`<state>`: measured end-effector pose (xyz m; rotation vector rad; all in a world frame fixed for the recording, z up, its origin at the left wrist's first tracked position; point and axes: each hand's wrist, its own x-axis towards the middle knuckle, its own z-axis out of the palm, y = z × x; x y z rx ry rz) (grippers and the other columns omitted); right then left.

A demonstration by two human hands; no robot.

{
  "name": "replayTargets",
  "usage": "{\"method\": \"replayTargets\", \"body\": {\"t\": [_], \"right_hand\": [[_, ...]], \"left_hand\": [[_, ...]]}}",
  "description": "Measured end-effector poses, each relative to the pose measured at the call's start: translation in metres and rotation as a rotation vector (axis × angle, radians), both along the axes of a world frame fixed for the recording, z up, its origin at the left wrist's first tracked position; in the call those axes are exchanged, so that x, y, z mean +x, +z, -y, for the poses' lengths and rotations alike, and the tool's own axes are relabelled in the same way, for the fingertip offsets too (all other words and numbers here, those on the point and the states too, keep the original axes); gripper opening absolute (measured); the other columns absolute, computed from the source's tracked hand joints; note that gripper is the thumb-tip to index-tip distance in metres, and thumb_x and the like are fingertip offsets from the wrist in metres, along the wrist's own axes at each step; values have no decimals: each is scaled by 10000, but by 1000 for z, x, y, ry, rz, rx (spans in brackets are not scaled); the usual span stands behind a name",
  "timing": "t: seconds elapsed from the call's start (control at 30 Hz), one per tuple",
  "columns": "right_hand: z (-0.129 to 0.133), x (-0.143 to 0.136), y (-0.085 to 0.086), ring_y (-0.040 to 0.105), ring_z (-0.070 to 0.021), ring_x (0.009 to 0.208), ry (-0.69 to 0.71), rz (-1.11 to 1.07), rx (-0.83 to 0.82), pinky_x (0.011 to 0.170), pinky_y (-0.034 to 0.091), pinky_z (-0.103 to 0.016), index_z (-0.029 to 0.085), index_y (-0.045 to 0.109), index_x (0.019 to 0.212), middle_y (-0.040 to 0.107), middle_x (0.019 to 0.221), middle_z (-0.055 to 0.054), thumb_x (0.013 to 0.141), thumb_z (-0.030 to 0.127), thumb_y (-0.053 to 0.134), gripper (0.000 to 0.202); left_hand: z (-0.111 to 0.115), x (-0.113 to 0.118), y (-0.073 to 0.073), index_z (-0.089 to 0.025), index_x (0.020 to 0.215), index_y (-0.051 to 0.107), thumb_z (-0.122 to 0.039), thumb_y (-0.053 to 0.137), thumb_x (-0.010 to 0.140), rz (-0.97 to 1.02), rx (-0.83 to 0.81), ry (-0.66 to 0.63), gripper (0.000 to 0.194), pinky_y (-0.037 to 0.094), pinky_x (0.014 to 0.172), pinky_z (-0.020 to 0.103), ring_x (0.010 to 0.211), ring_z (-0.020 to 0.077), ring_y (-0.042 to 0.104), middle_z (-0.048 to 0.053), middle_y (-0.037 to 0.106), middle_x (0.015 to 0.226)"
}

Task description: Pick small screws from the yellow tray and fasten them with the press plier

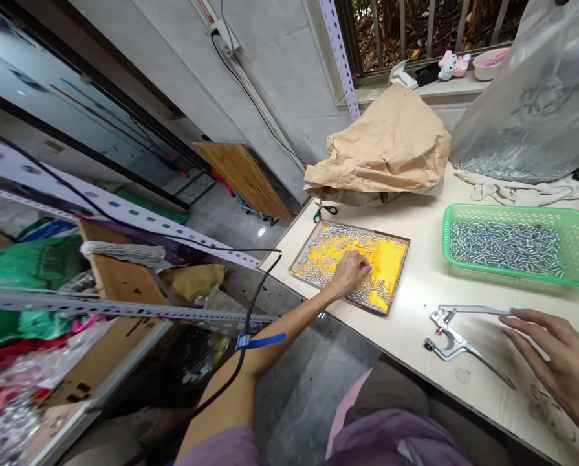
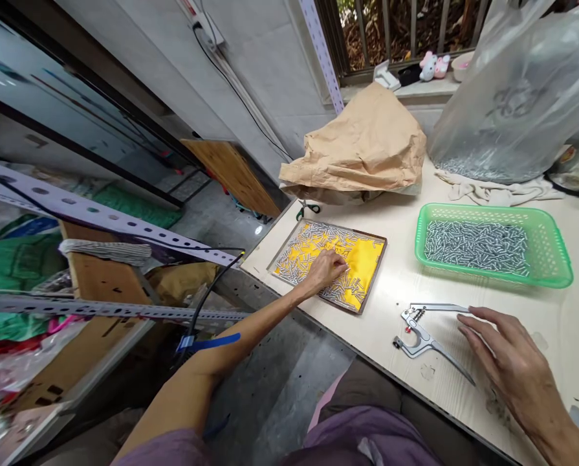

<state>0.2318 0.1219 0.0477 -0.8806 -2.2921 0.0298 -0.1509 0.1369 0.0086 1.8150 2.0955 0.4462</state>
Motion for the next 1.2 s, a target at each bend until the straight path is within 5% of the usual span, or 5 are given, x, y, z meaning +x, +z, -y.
{"method": "replayTargets", "body": {"t": [0.17,0.37,0.7,0.97,1.2], "right_hand": [[-24,-86,13,662,-183,863,203,-147,-346,755,538,-334,243,682,992,689,919,-57,959,327,448,251],[-52,-198,7,604,-153,722,257,-381,-785,647,484,-290,194,647,875,680,825,-42,870,463,567,282],[-60,-232,-10,590,-134,606,292,-520,-1088,573,485,-284,190,598,846,627,702,0,805,434,572,249],[-58,-245,-10,571,-250,992,130,286,-576,801,439,-362,189,694,827,656,988,-123,910,237,493,223],[-50,-263,-19,569,-263,1019,125,557,-549,805,402,-341,126,699,944,665,996,-169,914,86,421,282]], "left_hand": [[4,4,23,-148,746,644,-229,611,792,501,49,168,99,461,610,229,618,106,564,-2,650,684],[17,19,54,-131,780,640,-293,691,767,798,66,109,170,476,564,208,558,80,571,-7,637,648],[27,6,54,-113,820,632,-381,773,742,1042,-21,165,313,554,620,221,615,91,653,35,702,729],[27,-23,32,-117,841,649,-287,753,753,999,54,408,218,522,560,180,549,71,613,8,691,663],[33,-33,8,-174,939,747,-118,573,809,534,99,328,225,511,632,219,657,116,634,10,714,743]]}}
